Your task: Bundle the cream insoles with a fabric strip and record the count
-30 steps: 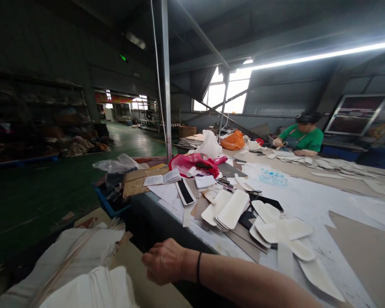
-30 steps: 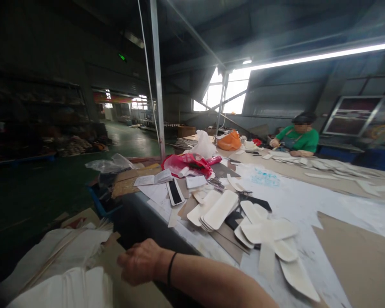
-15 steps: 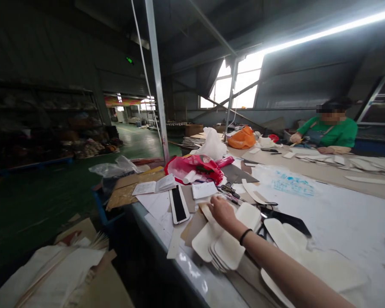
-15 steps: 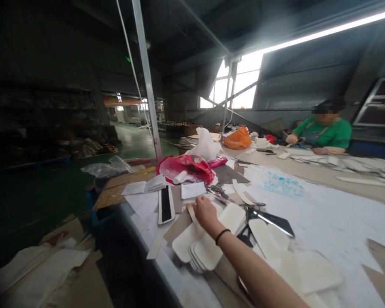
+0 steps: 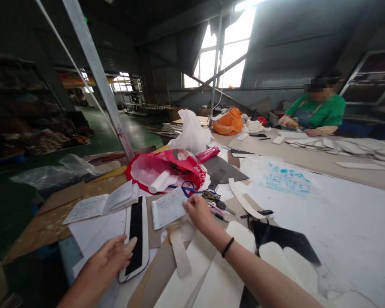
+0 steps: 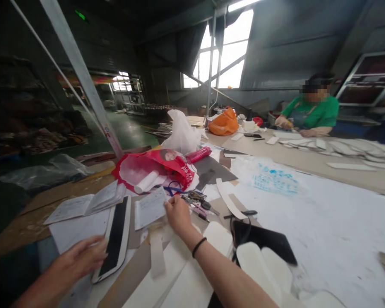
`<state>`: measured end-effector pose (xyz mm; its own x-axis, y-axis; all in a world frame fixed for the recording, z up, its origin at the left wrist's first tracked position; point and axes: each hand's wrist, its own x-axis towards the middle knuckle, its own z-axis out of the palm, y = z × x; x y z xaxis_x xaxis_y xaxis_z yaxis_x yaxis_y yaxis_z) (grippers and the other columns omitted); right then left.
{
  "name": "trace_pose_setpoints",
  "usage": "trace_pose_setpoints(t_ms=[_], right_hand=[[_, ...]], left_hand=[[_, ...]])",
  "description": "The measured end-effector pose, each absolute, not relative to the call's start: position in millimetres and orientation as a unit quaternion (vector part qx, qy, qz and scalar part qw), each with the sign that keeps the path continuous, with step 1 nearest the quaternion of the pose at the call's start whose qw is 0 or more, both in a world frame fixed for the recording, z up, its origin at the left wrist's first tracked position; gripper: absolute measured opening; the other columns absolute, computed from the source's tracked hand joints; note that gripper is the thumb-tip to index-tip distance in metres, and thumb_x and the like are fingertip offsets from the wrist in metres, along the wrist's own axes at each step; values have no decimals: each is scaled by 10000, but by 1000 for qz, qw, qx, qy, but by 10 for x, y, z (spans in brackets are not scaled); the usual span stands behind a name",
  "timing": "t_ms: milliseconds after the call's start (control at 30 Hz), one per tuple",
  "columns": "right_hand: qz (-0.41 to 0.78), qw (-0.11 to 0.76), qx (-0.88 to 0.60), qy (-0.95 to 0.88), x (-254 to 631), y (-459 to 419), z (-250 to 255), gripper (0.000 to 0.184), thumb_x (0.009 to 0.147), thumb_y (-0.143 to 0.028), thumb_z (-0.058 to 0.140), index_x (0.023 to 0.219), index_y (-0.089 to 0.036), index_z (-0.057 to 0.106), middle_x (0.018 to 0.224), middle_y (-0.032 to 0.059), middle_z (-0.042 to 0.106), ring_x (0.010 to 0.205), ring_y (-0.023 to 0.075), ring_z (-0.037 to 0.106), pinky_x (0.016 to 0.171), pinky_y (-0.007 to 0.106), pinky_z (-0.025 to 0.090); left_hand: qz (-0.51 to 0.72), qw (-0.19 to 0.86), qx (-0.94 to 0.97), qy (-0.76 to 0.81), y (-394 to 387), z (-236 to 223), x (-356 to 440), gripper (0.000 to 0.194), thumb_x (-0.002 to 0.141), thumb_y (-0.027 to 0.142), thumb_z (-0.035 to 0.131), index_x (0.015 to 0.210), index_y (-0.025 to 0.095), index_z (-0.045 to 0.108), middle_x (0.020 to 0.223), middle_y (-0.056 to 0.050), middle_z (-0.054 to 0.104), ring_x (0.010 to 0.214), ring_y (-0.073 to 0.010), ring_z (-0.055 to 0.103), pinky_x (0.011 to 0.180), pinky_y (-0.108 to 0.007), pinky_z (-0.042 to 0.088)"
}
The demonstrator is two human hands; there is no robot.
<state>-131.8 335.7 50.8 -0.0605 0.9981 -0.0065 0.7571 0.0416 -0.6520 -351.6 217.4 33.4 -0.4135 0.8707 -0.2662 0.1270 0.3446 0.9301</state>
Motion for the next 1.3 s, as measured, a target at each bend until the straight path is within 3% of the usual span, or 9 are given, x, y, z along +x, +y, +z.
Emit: trace_pose_setpoints(t_ms=[67, 133, 267, 433, 733, 1067, 1167, 1233, 1300], right_hand=[[274, 249, -623, -689, -1351, 3201, 578, 97, 856, -180, 507, 820, -125, 578, 768, 24, 644, 710, 114, 589, 597, 185, 419], [289, 250, -605, -698, -1345, 3059, 623, 109, 872, -181, 502, 818, -120, 575, 746, 5, 643, 682, 88, 586, 571, 149, 423], [206, 158, -556, -790, -1090, 3013, 642, 195, 910, -222, 467, 787, -164, 607, 727, -19, 650, 672, 87, 588, 575, 148, 430], [68, 41, -587, -805, -545, 3314, 532, 136, 840, -116, 527, 931, -114, 628, 973, 149, 627, 922, 268, 558, 724, 327, 436], [-39, -46, -577, -815, -617, 3317, 366, 324, 842, -5, 337, 986, -71, 619, 924, 182, 614, 875, 304, 565, 647, 370, 441], [-49, 78, -601, -794, -646, 3192, 930, 249, 854, -64, 362, 1007, -83, 559, 944, 190, 614, 913, 291, 558, 675, 348, 421], [-8, 126, -601, -789, -556, 2832, 1275, 309, 860, -131, 422, 1164, -88, 462, 816, 115, 638, 767, 231, 589, 642, 315, 427], [75, 165, -591, -786, -420, 2459, 1441, 455, 855, -191, 468, 1291, -151, 343, 707, 15, 622, 595, 159, 561, 567, 262, 427], [267, 247, -560, -744, -223, 2008, 1532, 461, 844, -253, 501, 1283, -205, 368, 663, -31, 587, 510, 112, 502, 493, 217, 401]], left_hand=[[438, 472, 297, 705, 2396, 439, -3316, 761, 525, 587, 734, 1102, 151, 495, 976, -97, 663, 901, -269, 632, 929, -441, 459], [432, 519, 268, 687, 2510, 559, -3172, 565, 678, 397, 696, 1146, 171, 474, 1120, -82, 617, 1010, -226, 592, 969, -361, 431], [427, 557, 198, 685, 2557, 688, -3056, 297, 824, 143, 528, 1120, 154, 511, 1097, -75, 631, 991, -186, 595, 693, -204, 526], [418, 566, 162, 692, 2487, 651, -3000, 242, 834, 149, 534, 1075, 121, 540, 1017, -88, 660, 760, -170, 633, 588, -214, 537], [452, 594, 184, 639, 2172, 562, -2841, 280, 850, 205, 513, 1108, 98, 529, 1066, -127, 635, 793, -182, 625, 638, -256, 558], [491, 562, 220, 628, 1683, 816, -2688, 256, 875, 173, 471, 1120, 121, 518, 1085, -113, 633, 838, -189, 635, 615, -240, 552], [514, 559, 245, 603, 1445, 931, -2570, 253, 870, 159, 476, 1109, 98, 531, 1020, -118, 656, 756, -170, 642, 581, -224, 547], [521, 561, 266, 586, 1241, 990, -2473, 259, 863, 156, 483, 1109, 89, 533, 978, -117, 667, 684, -159, 639, 540, -220, 541], [521, 567, 270, 578, 1001, 1012, -2352, 259, 856, 149, 486, 1101, 77, 533, 927, -117, 678, 613, -150, 631, 497, -215, 531]])
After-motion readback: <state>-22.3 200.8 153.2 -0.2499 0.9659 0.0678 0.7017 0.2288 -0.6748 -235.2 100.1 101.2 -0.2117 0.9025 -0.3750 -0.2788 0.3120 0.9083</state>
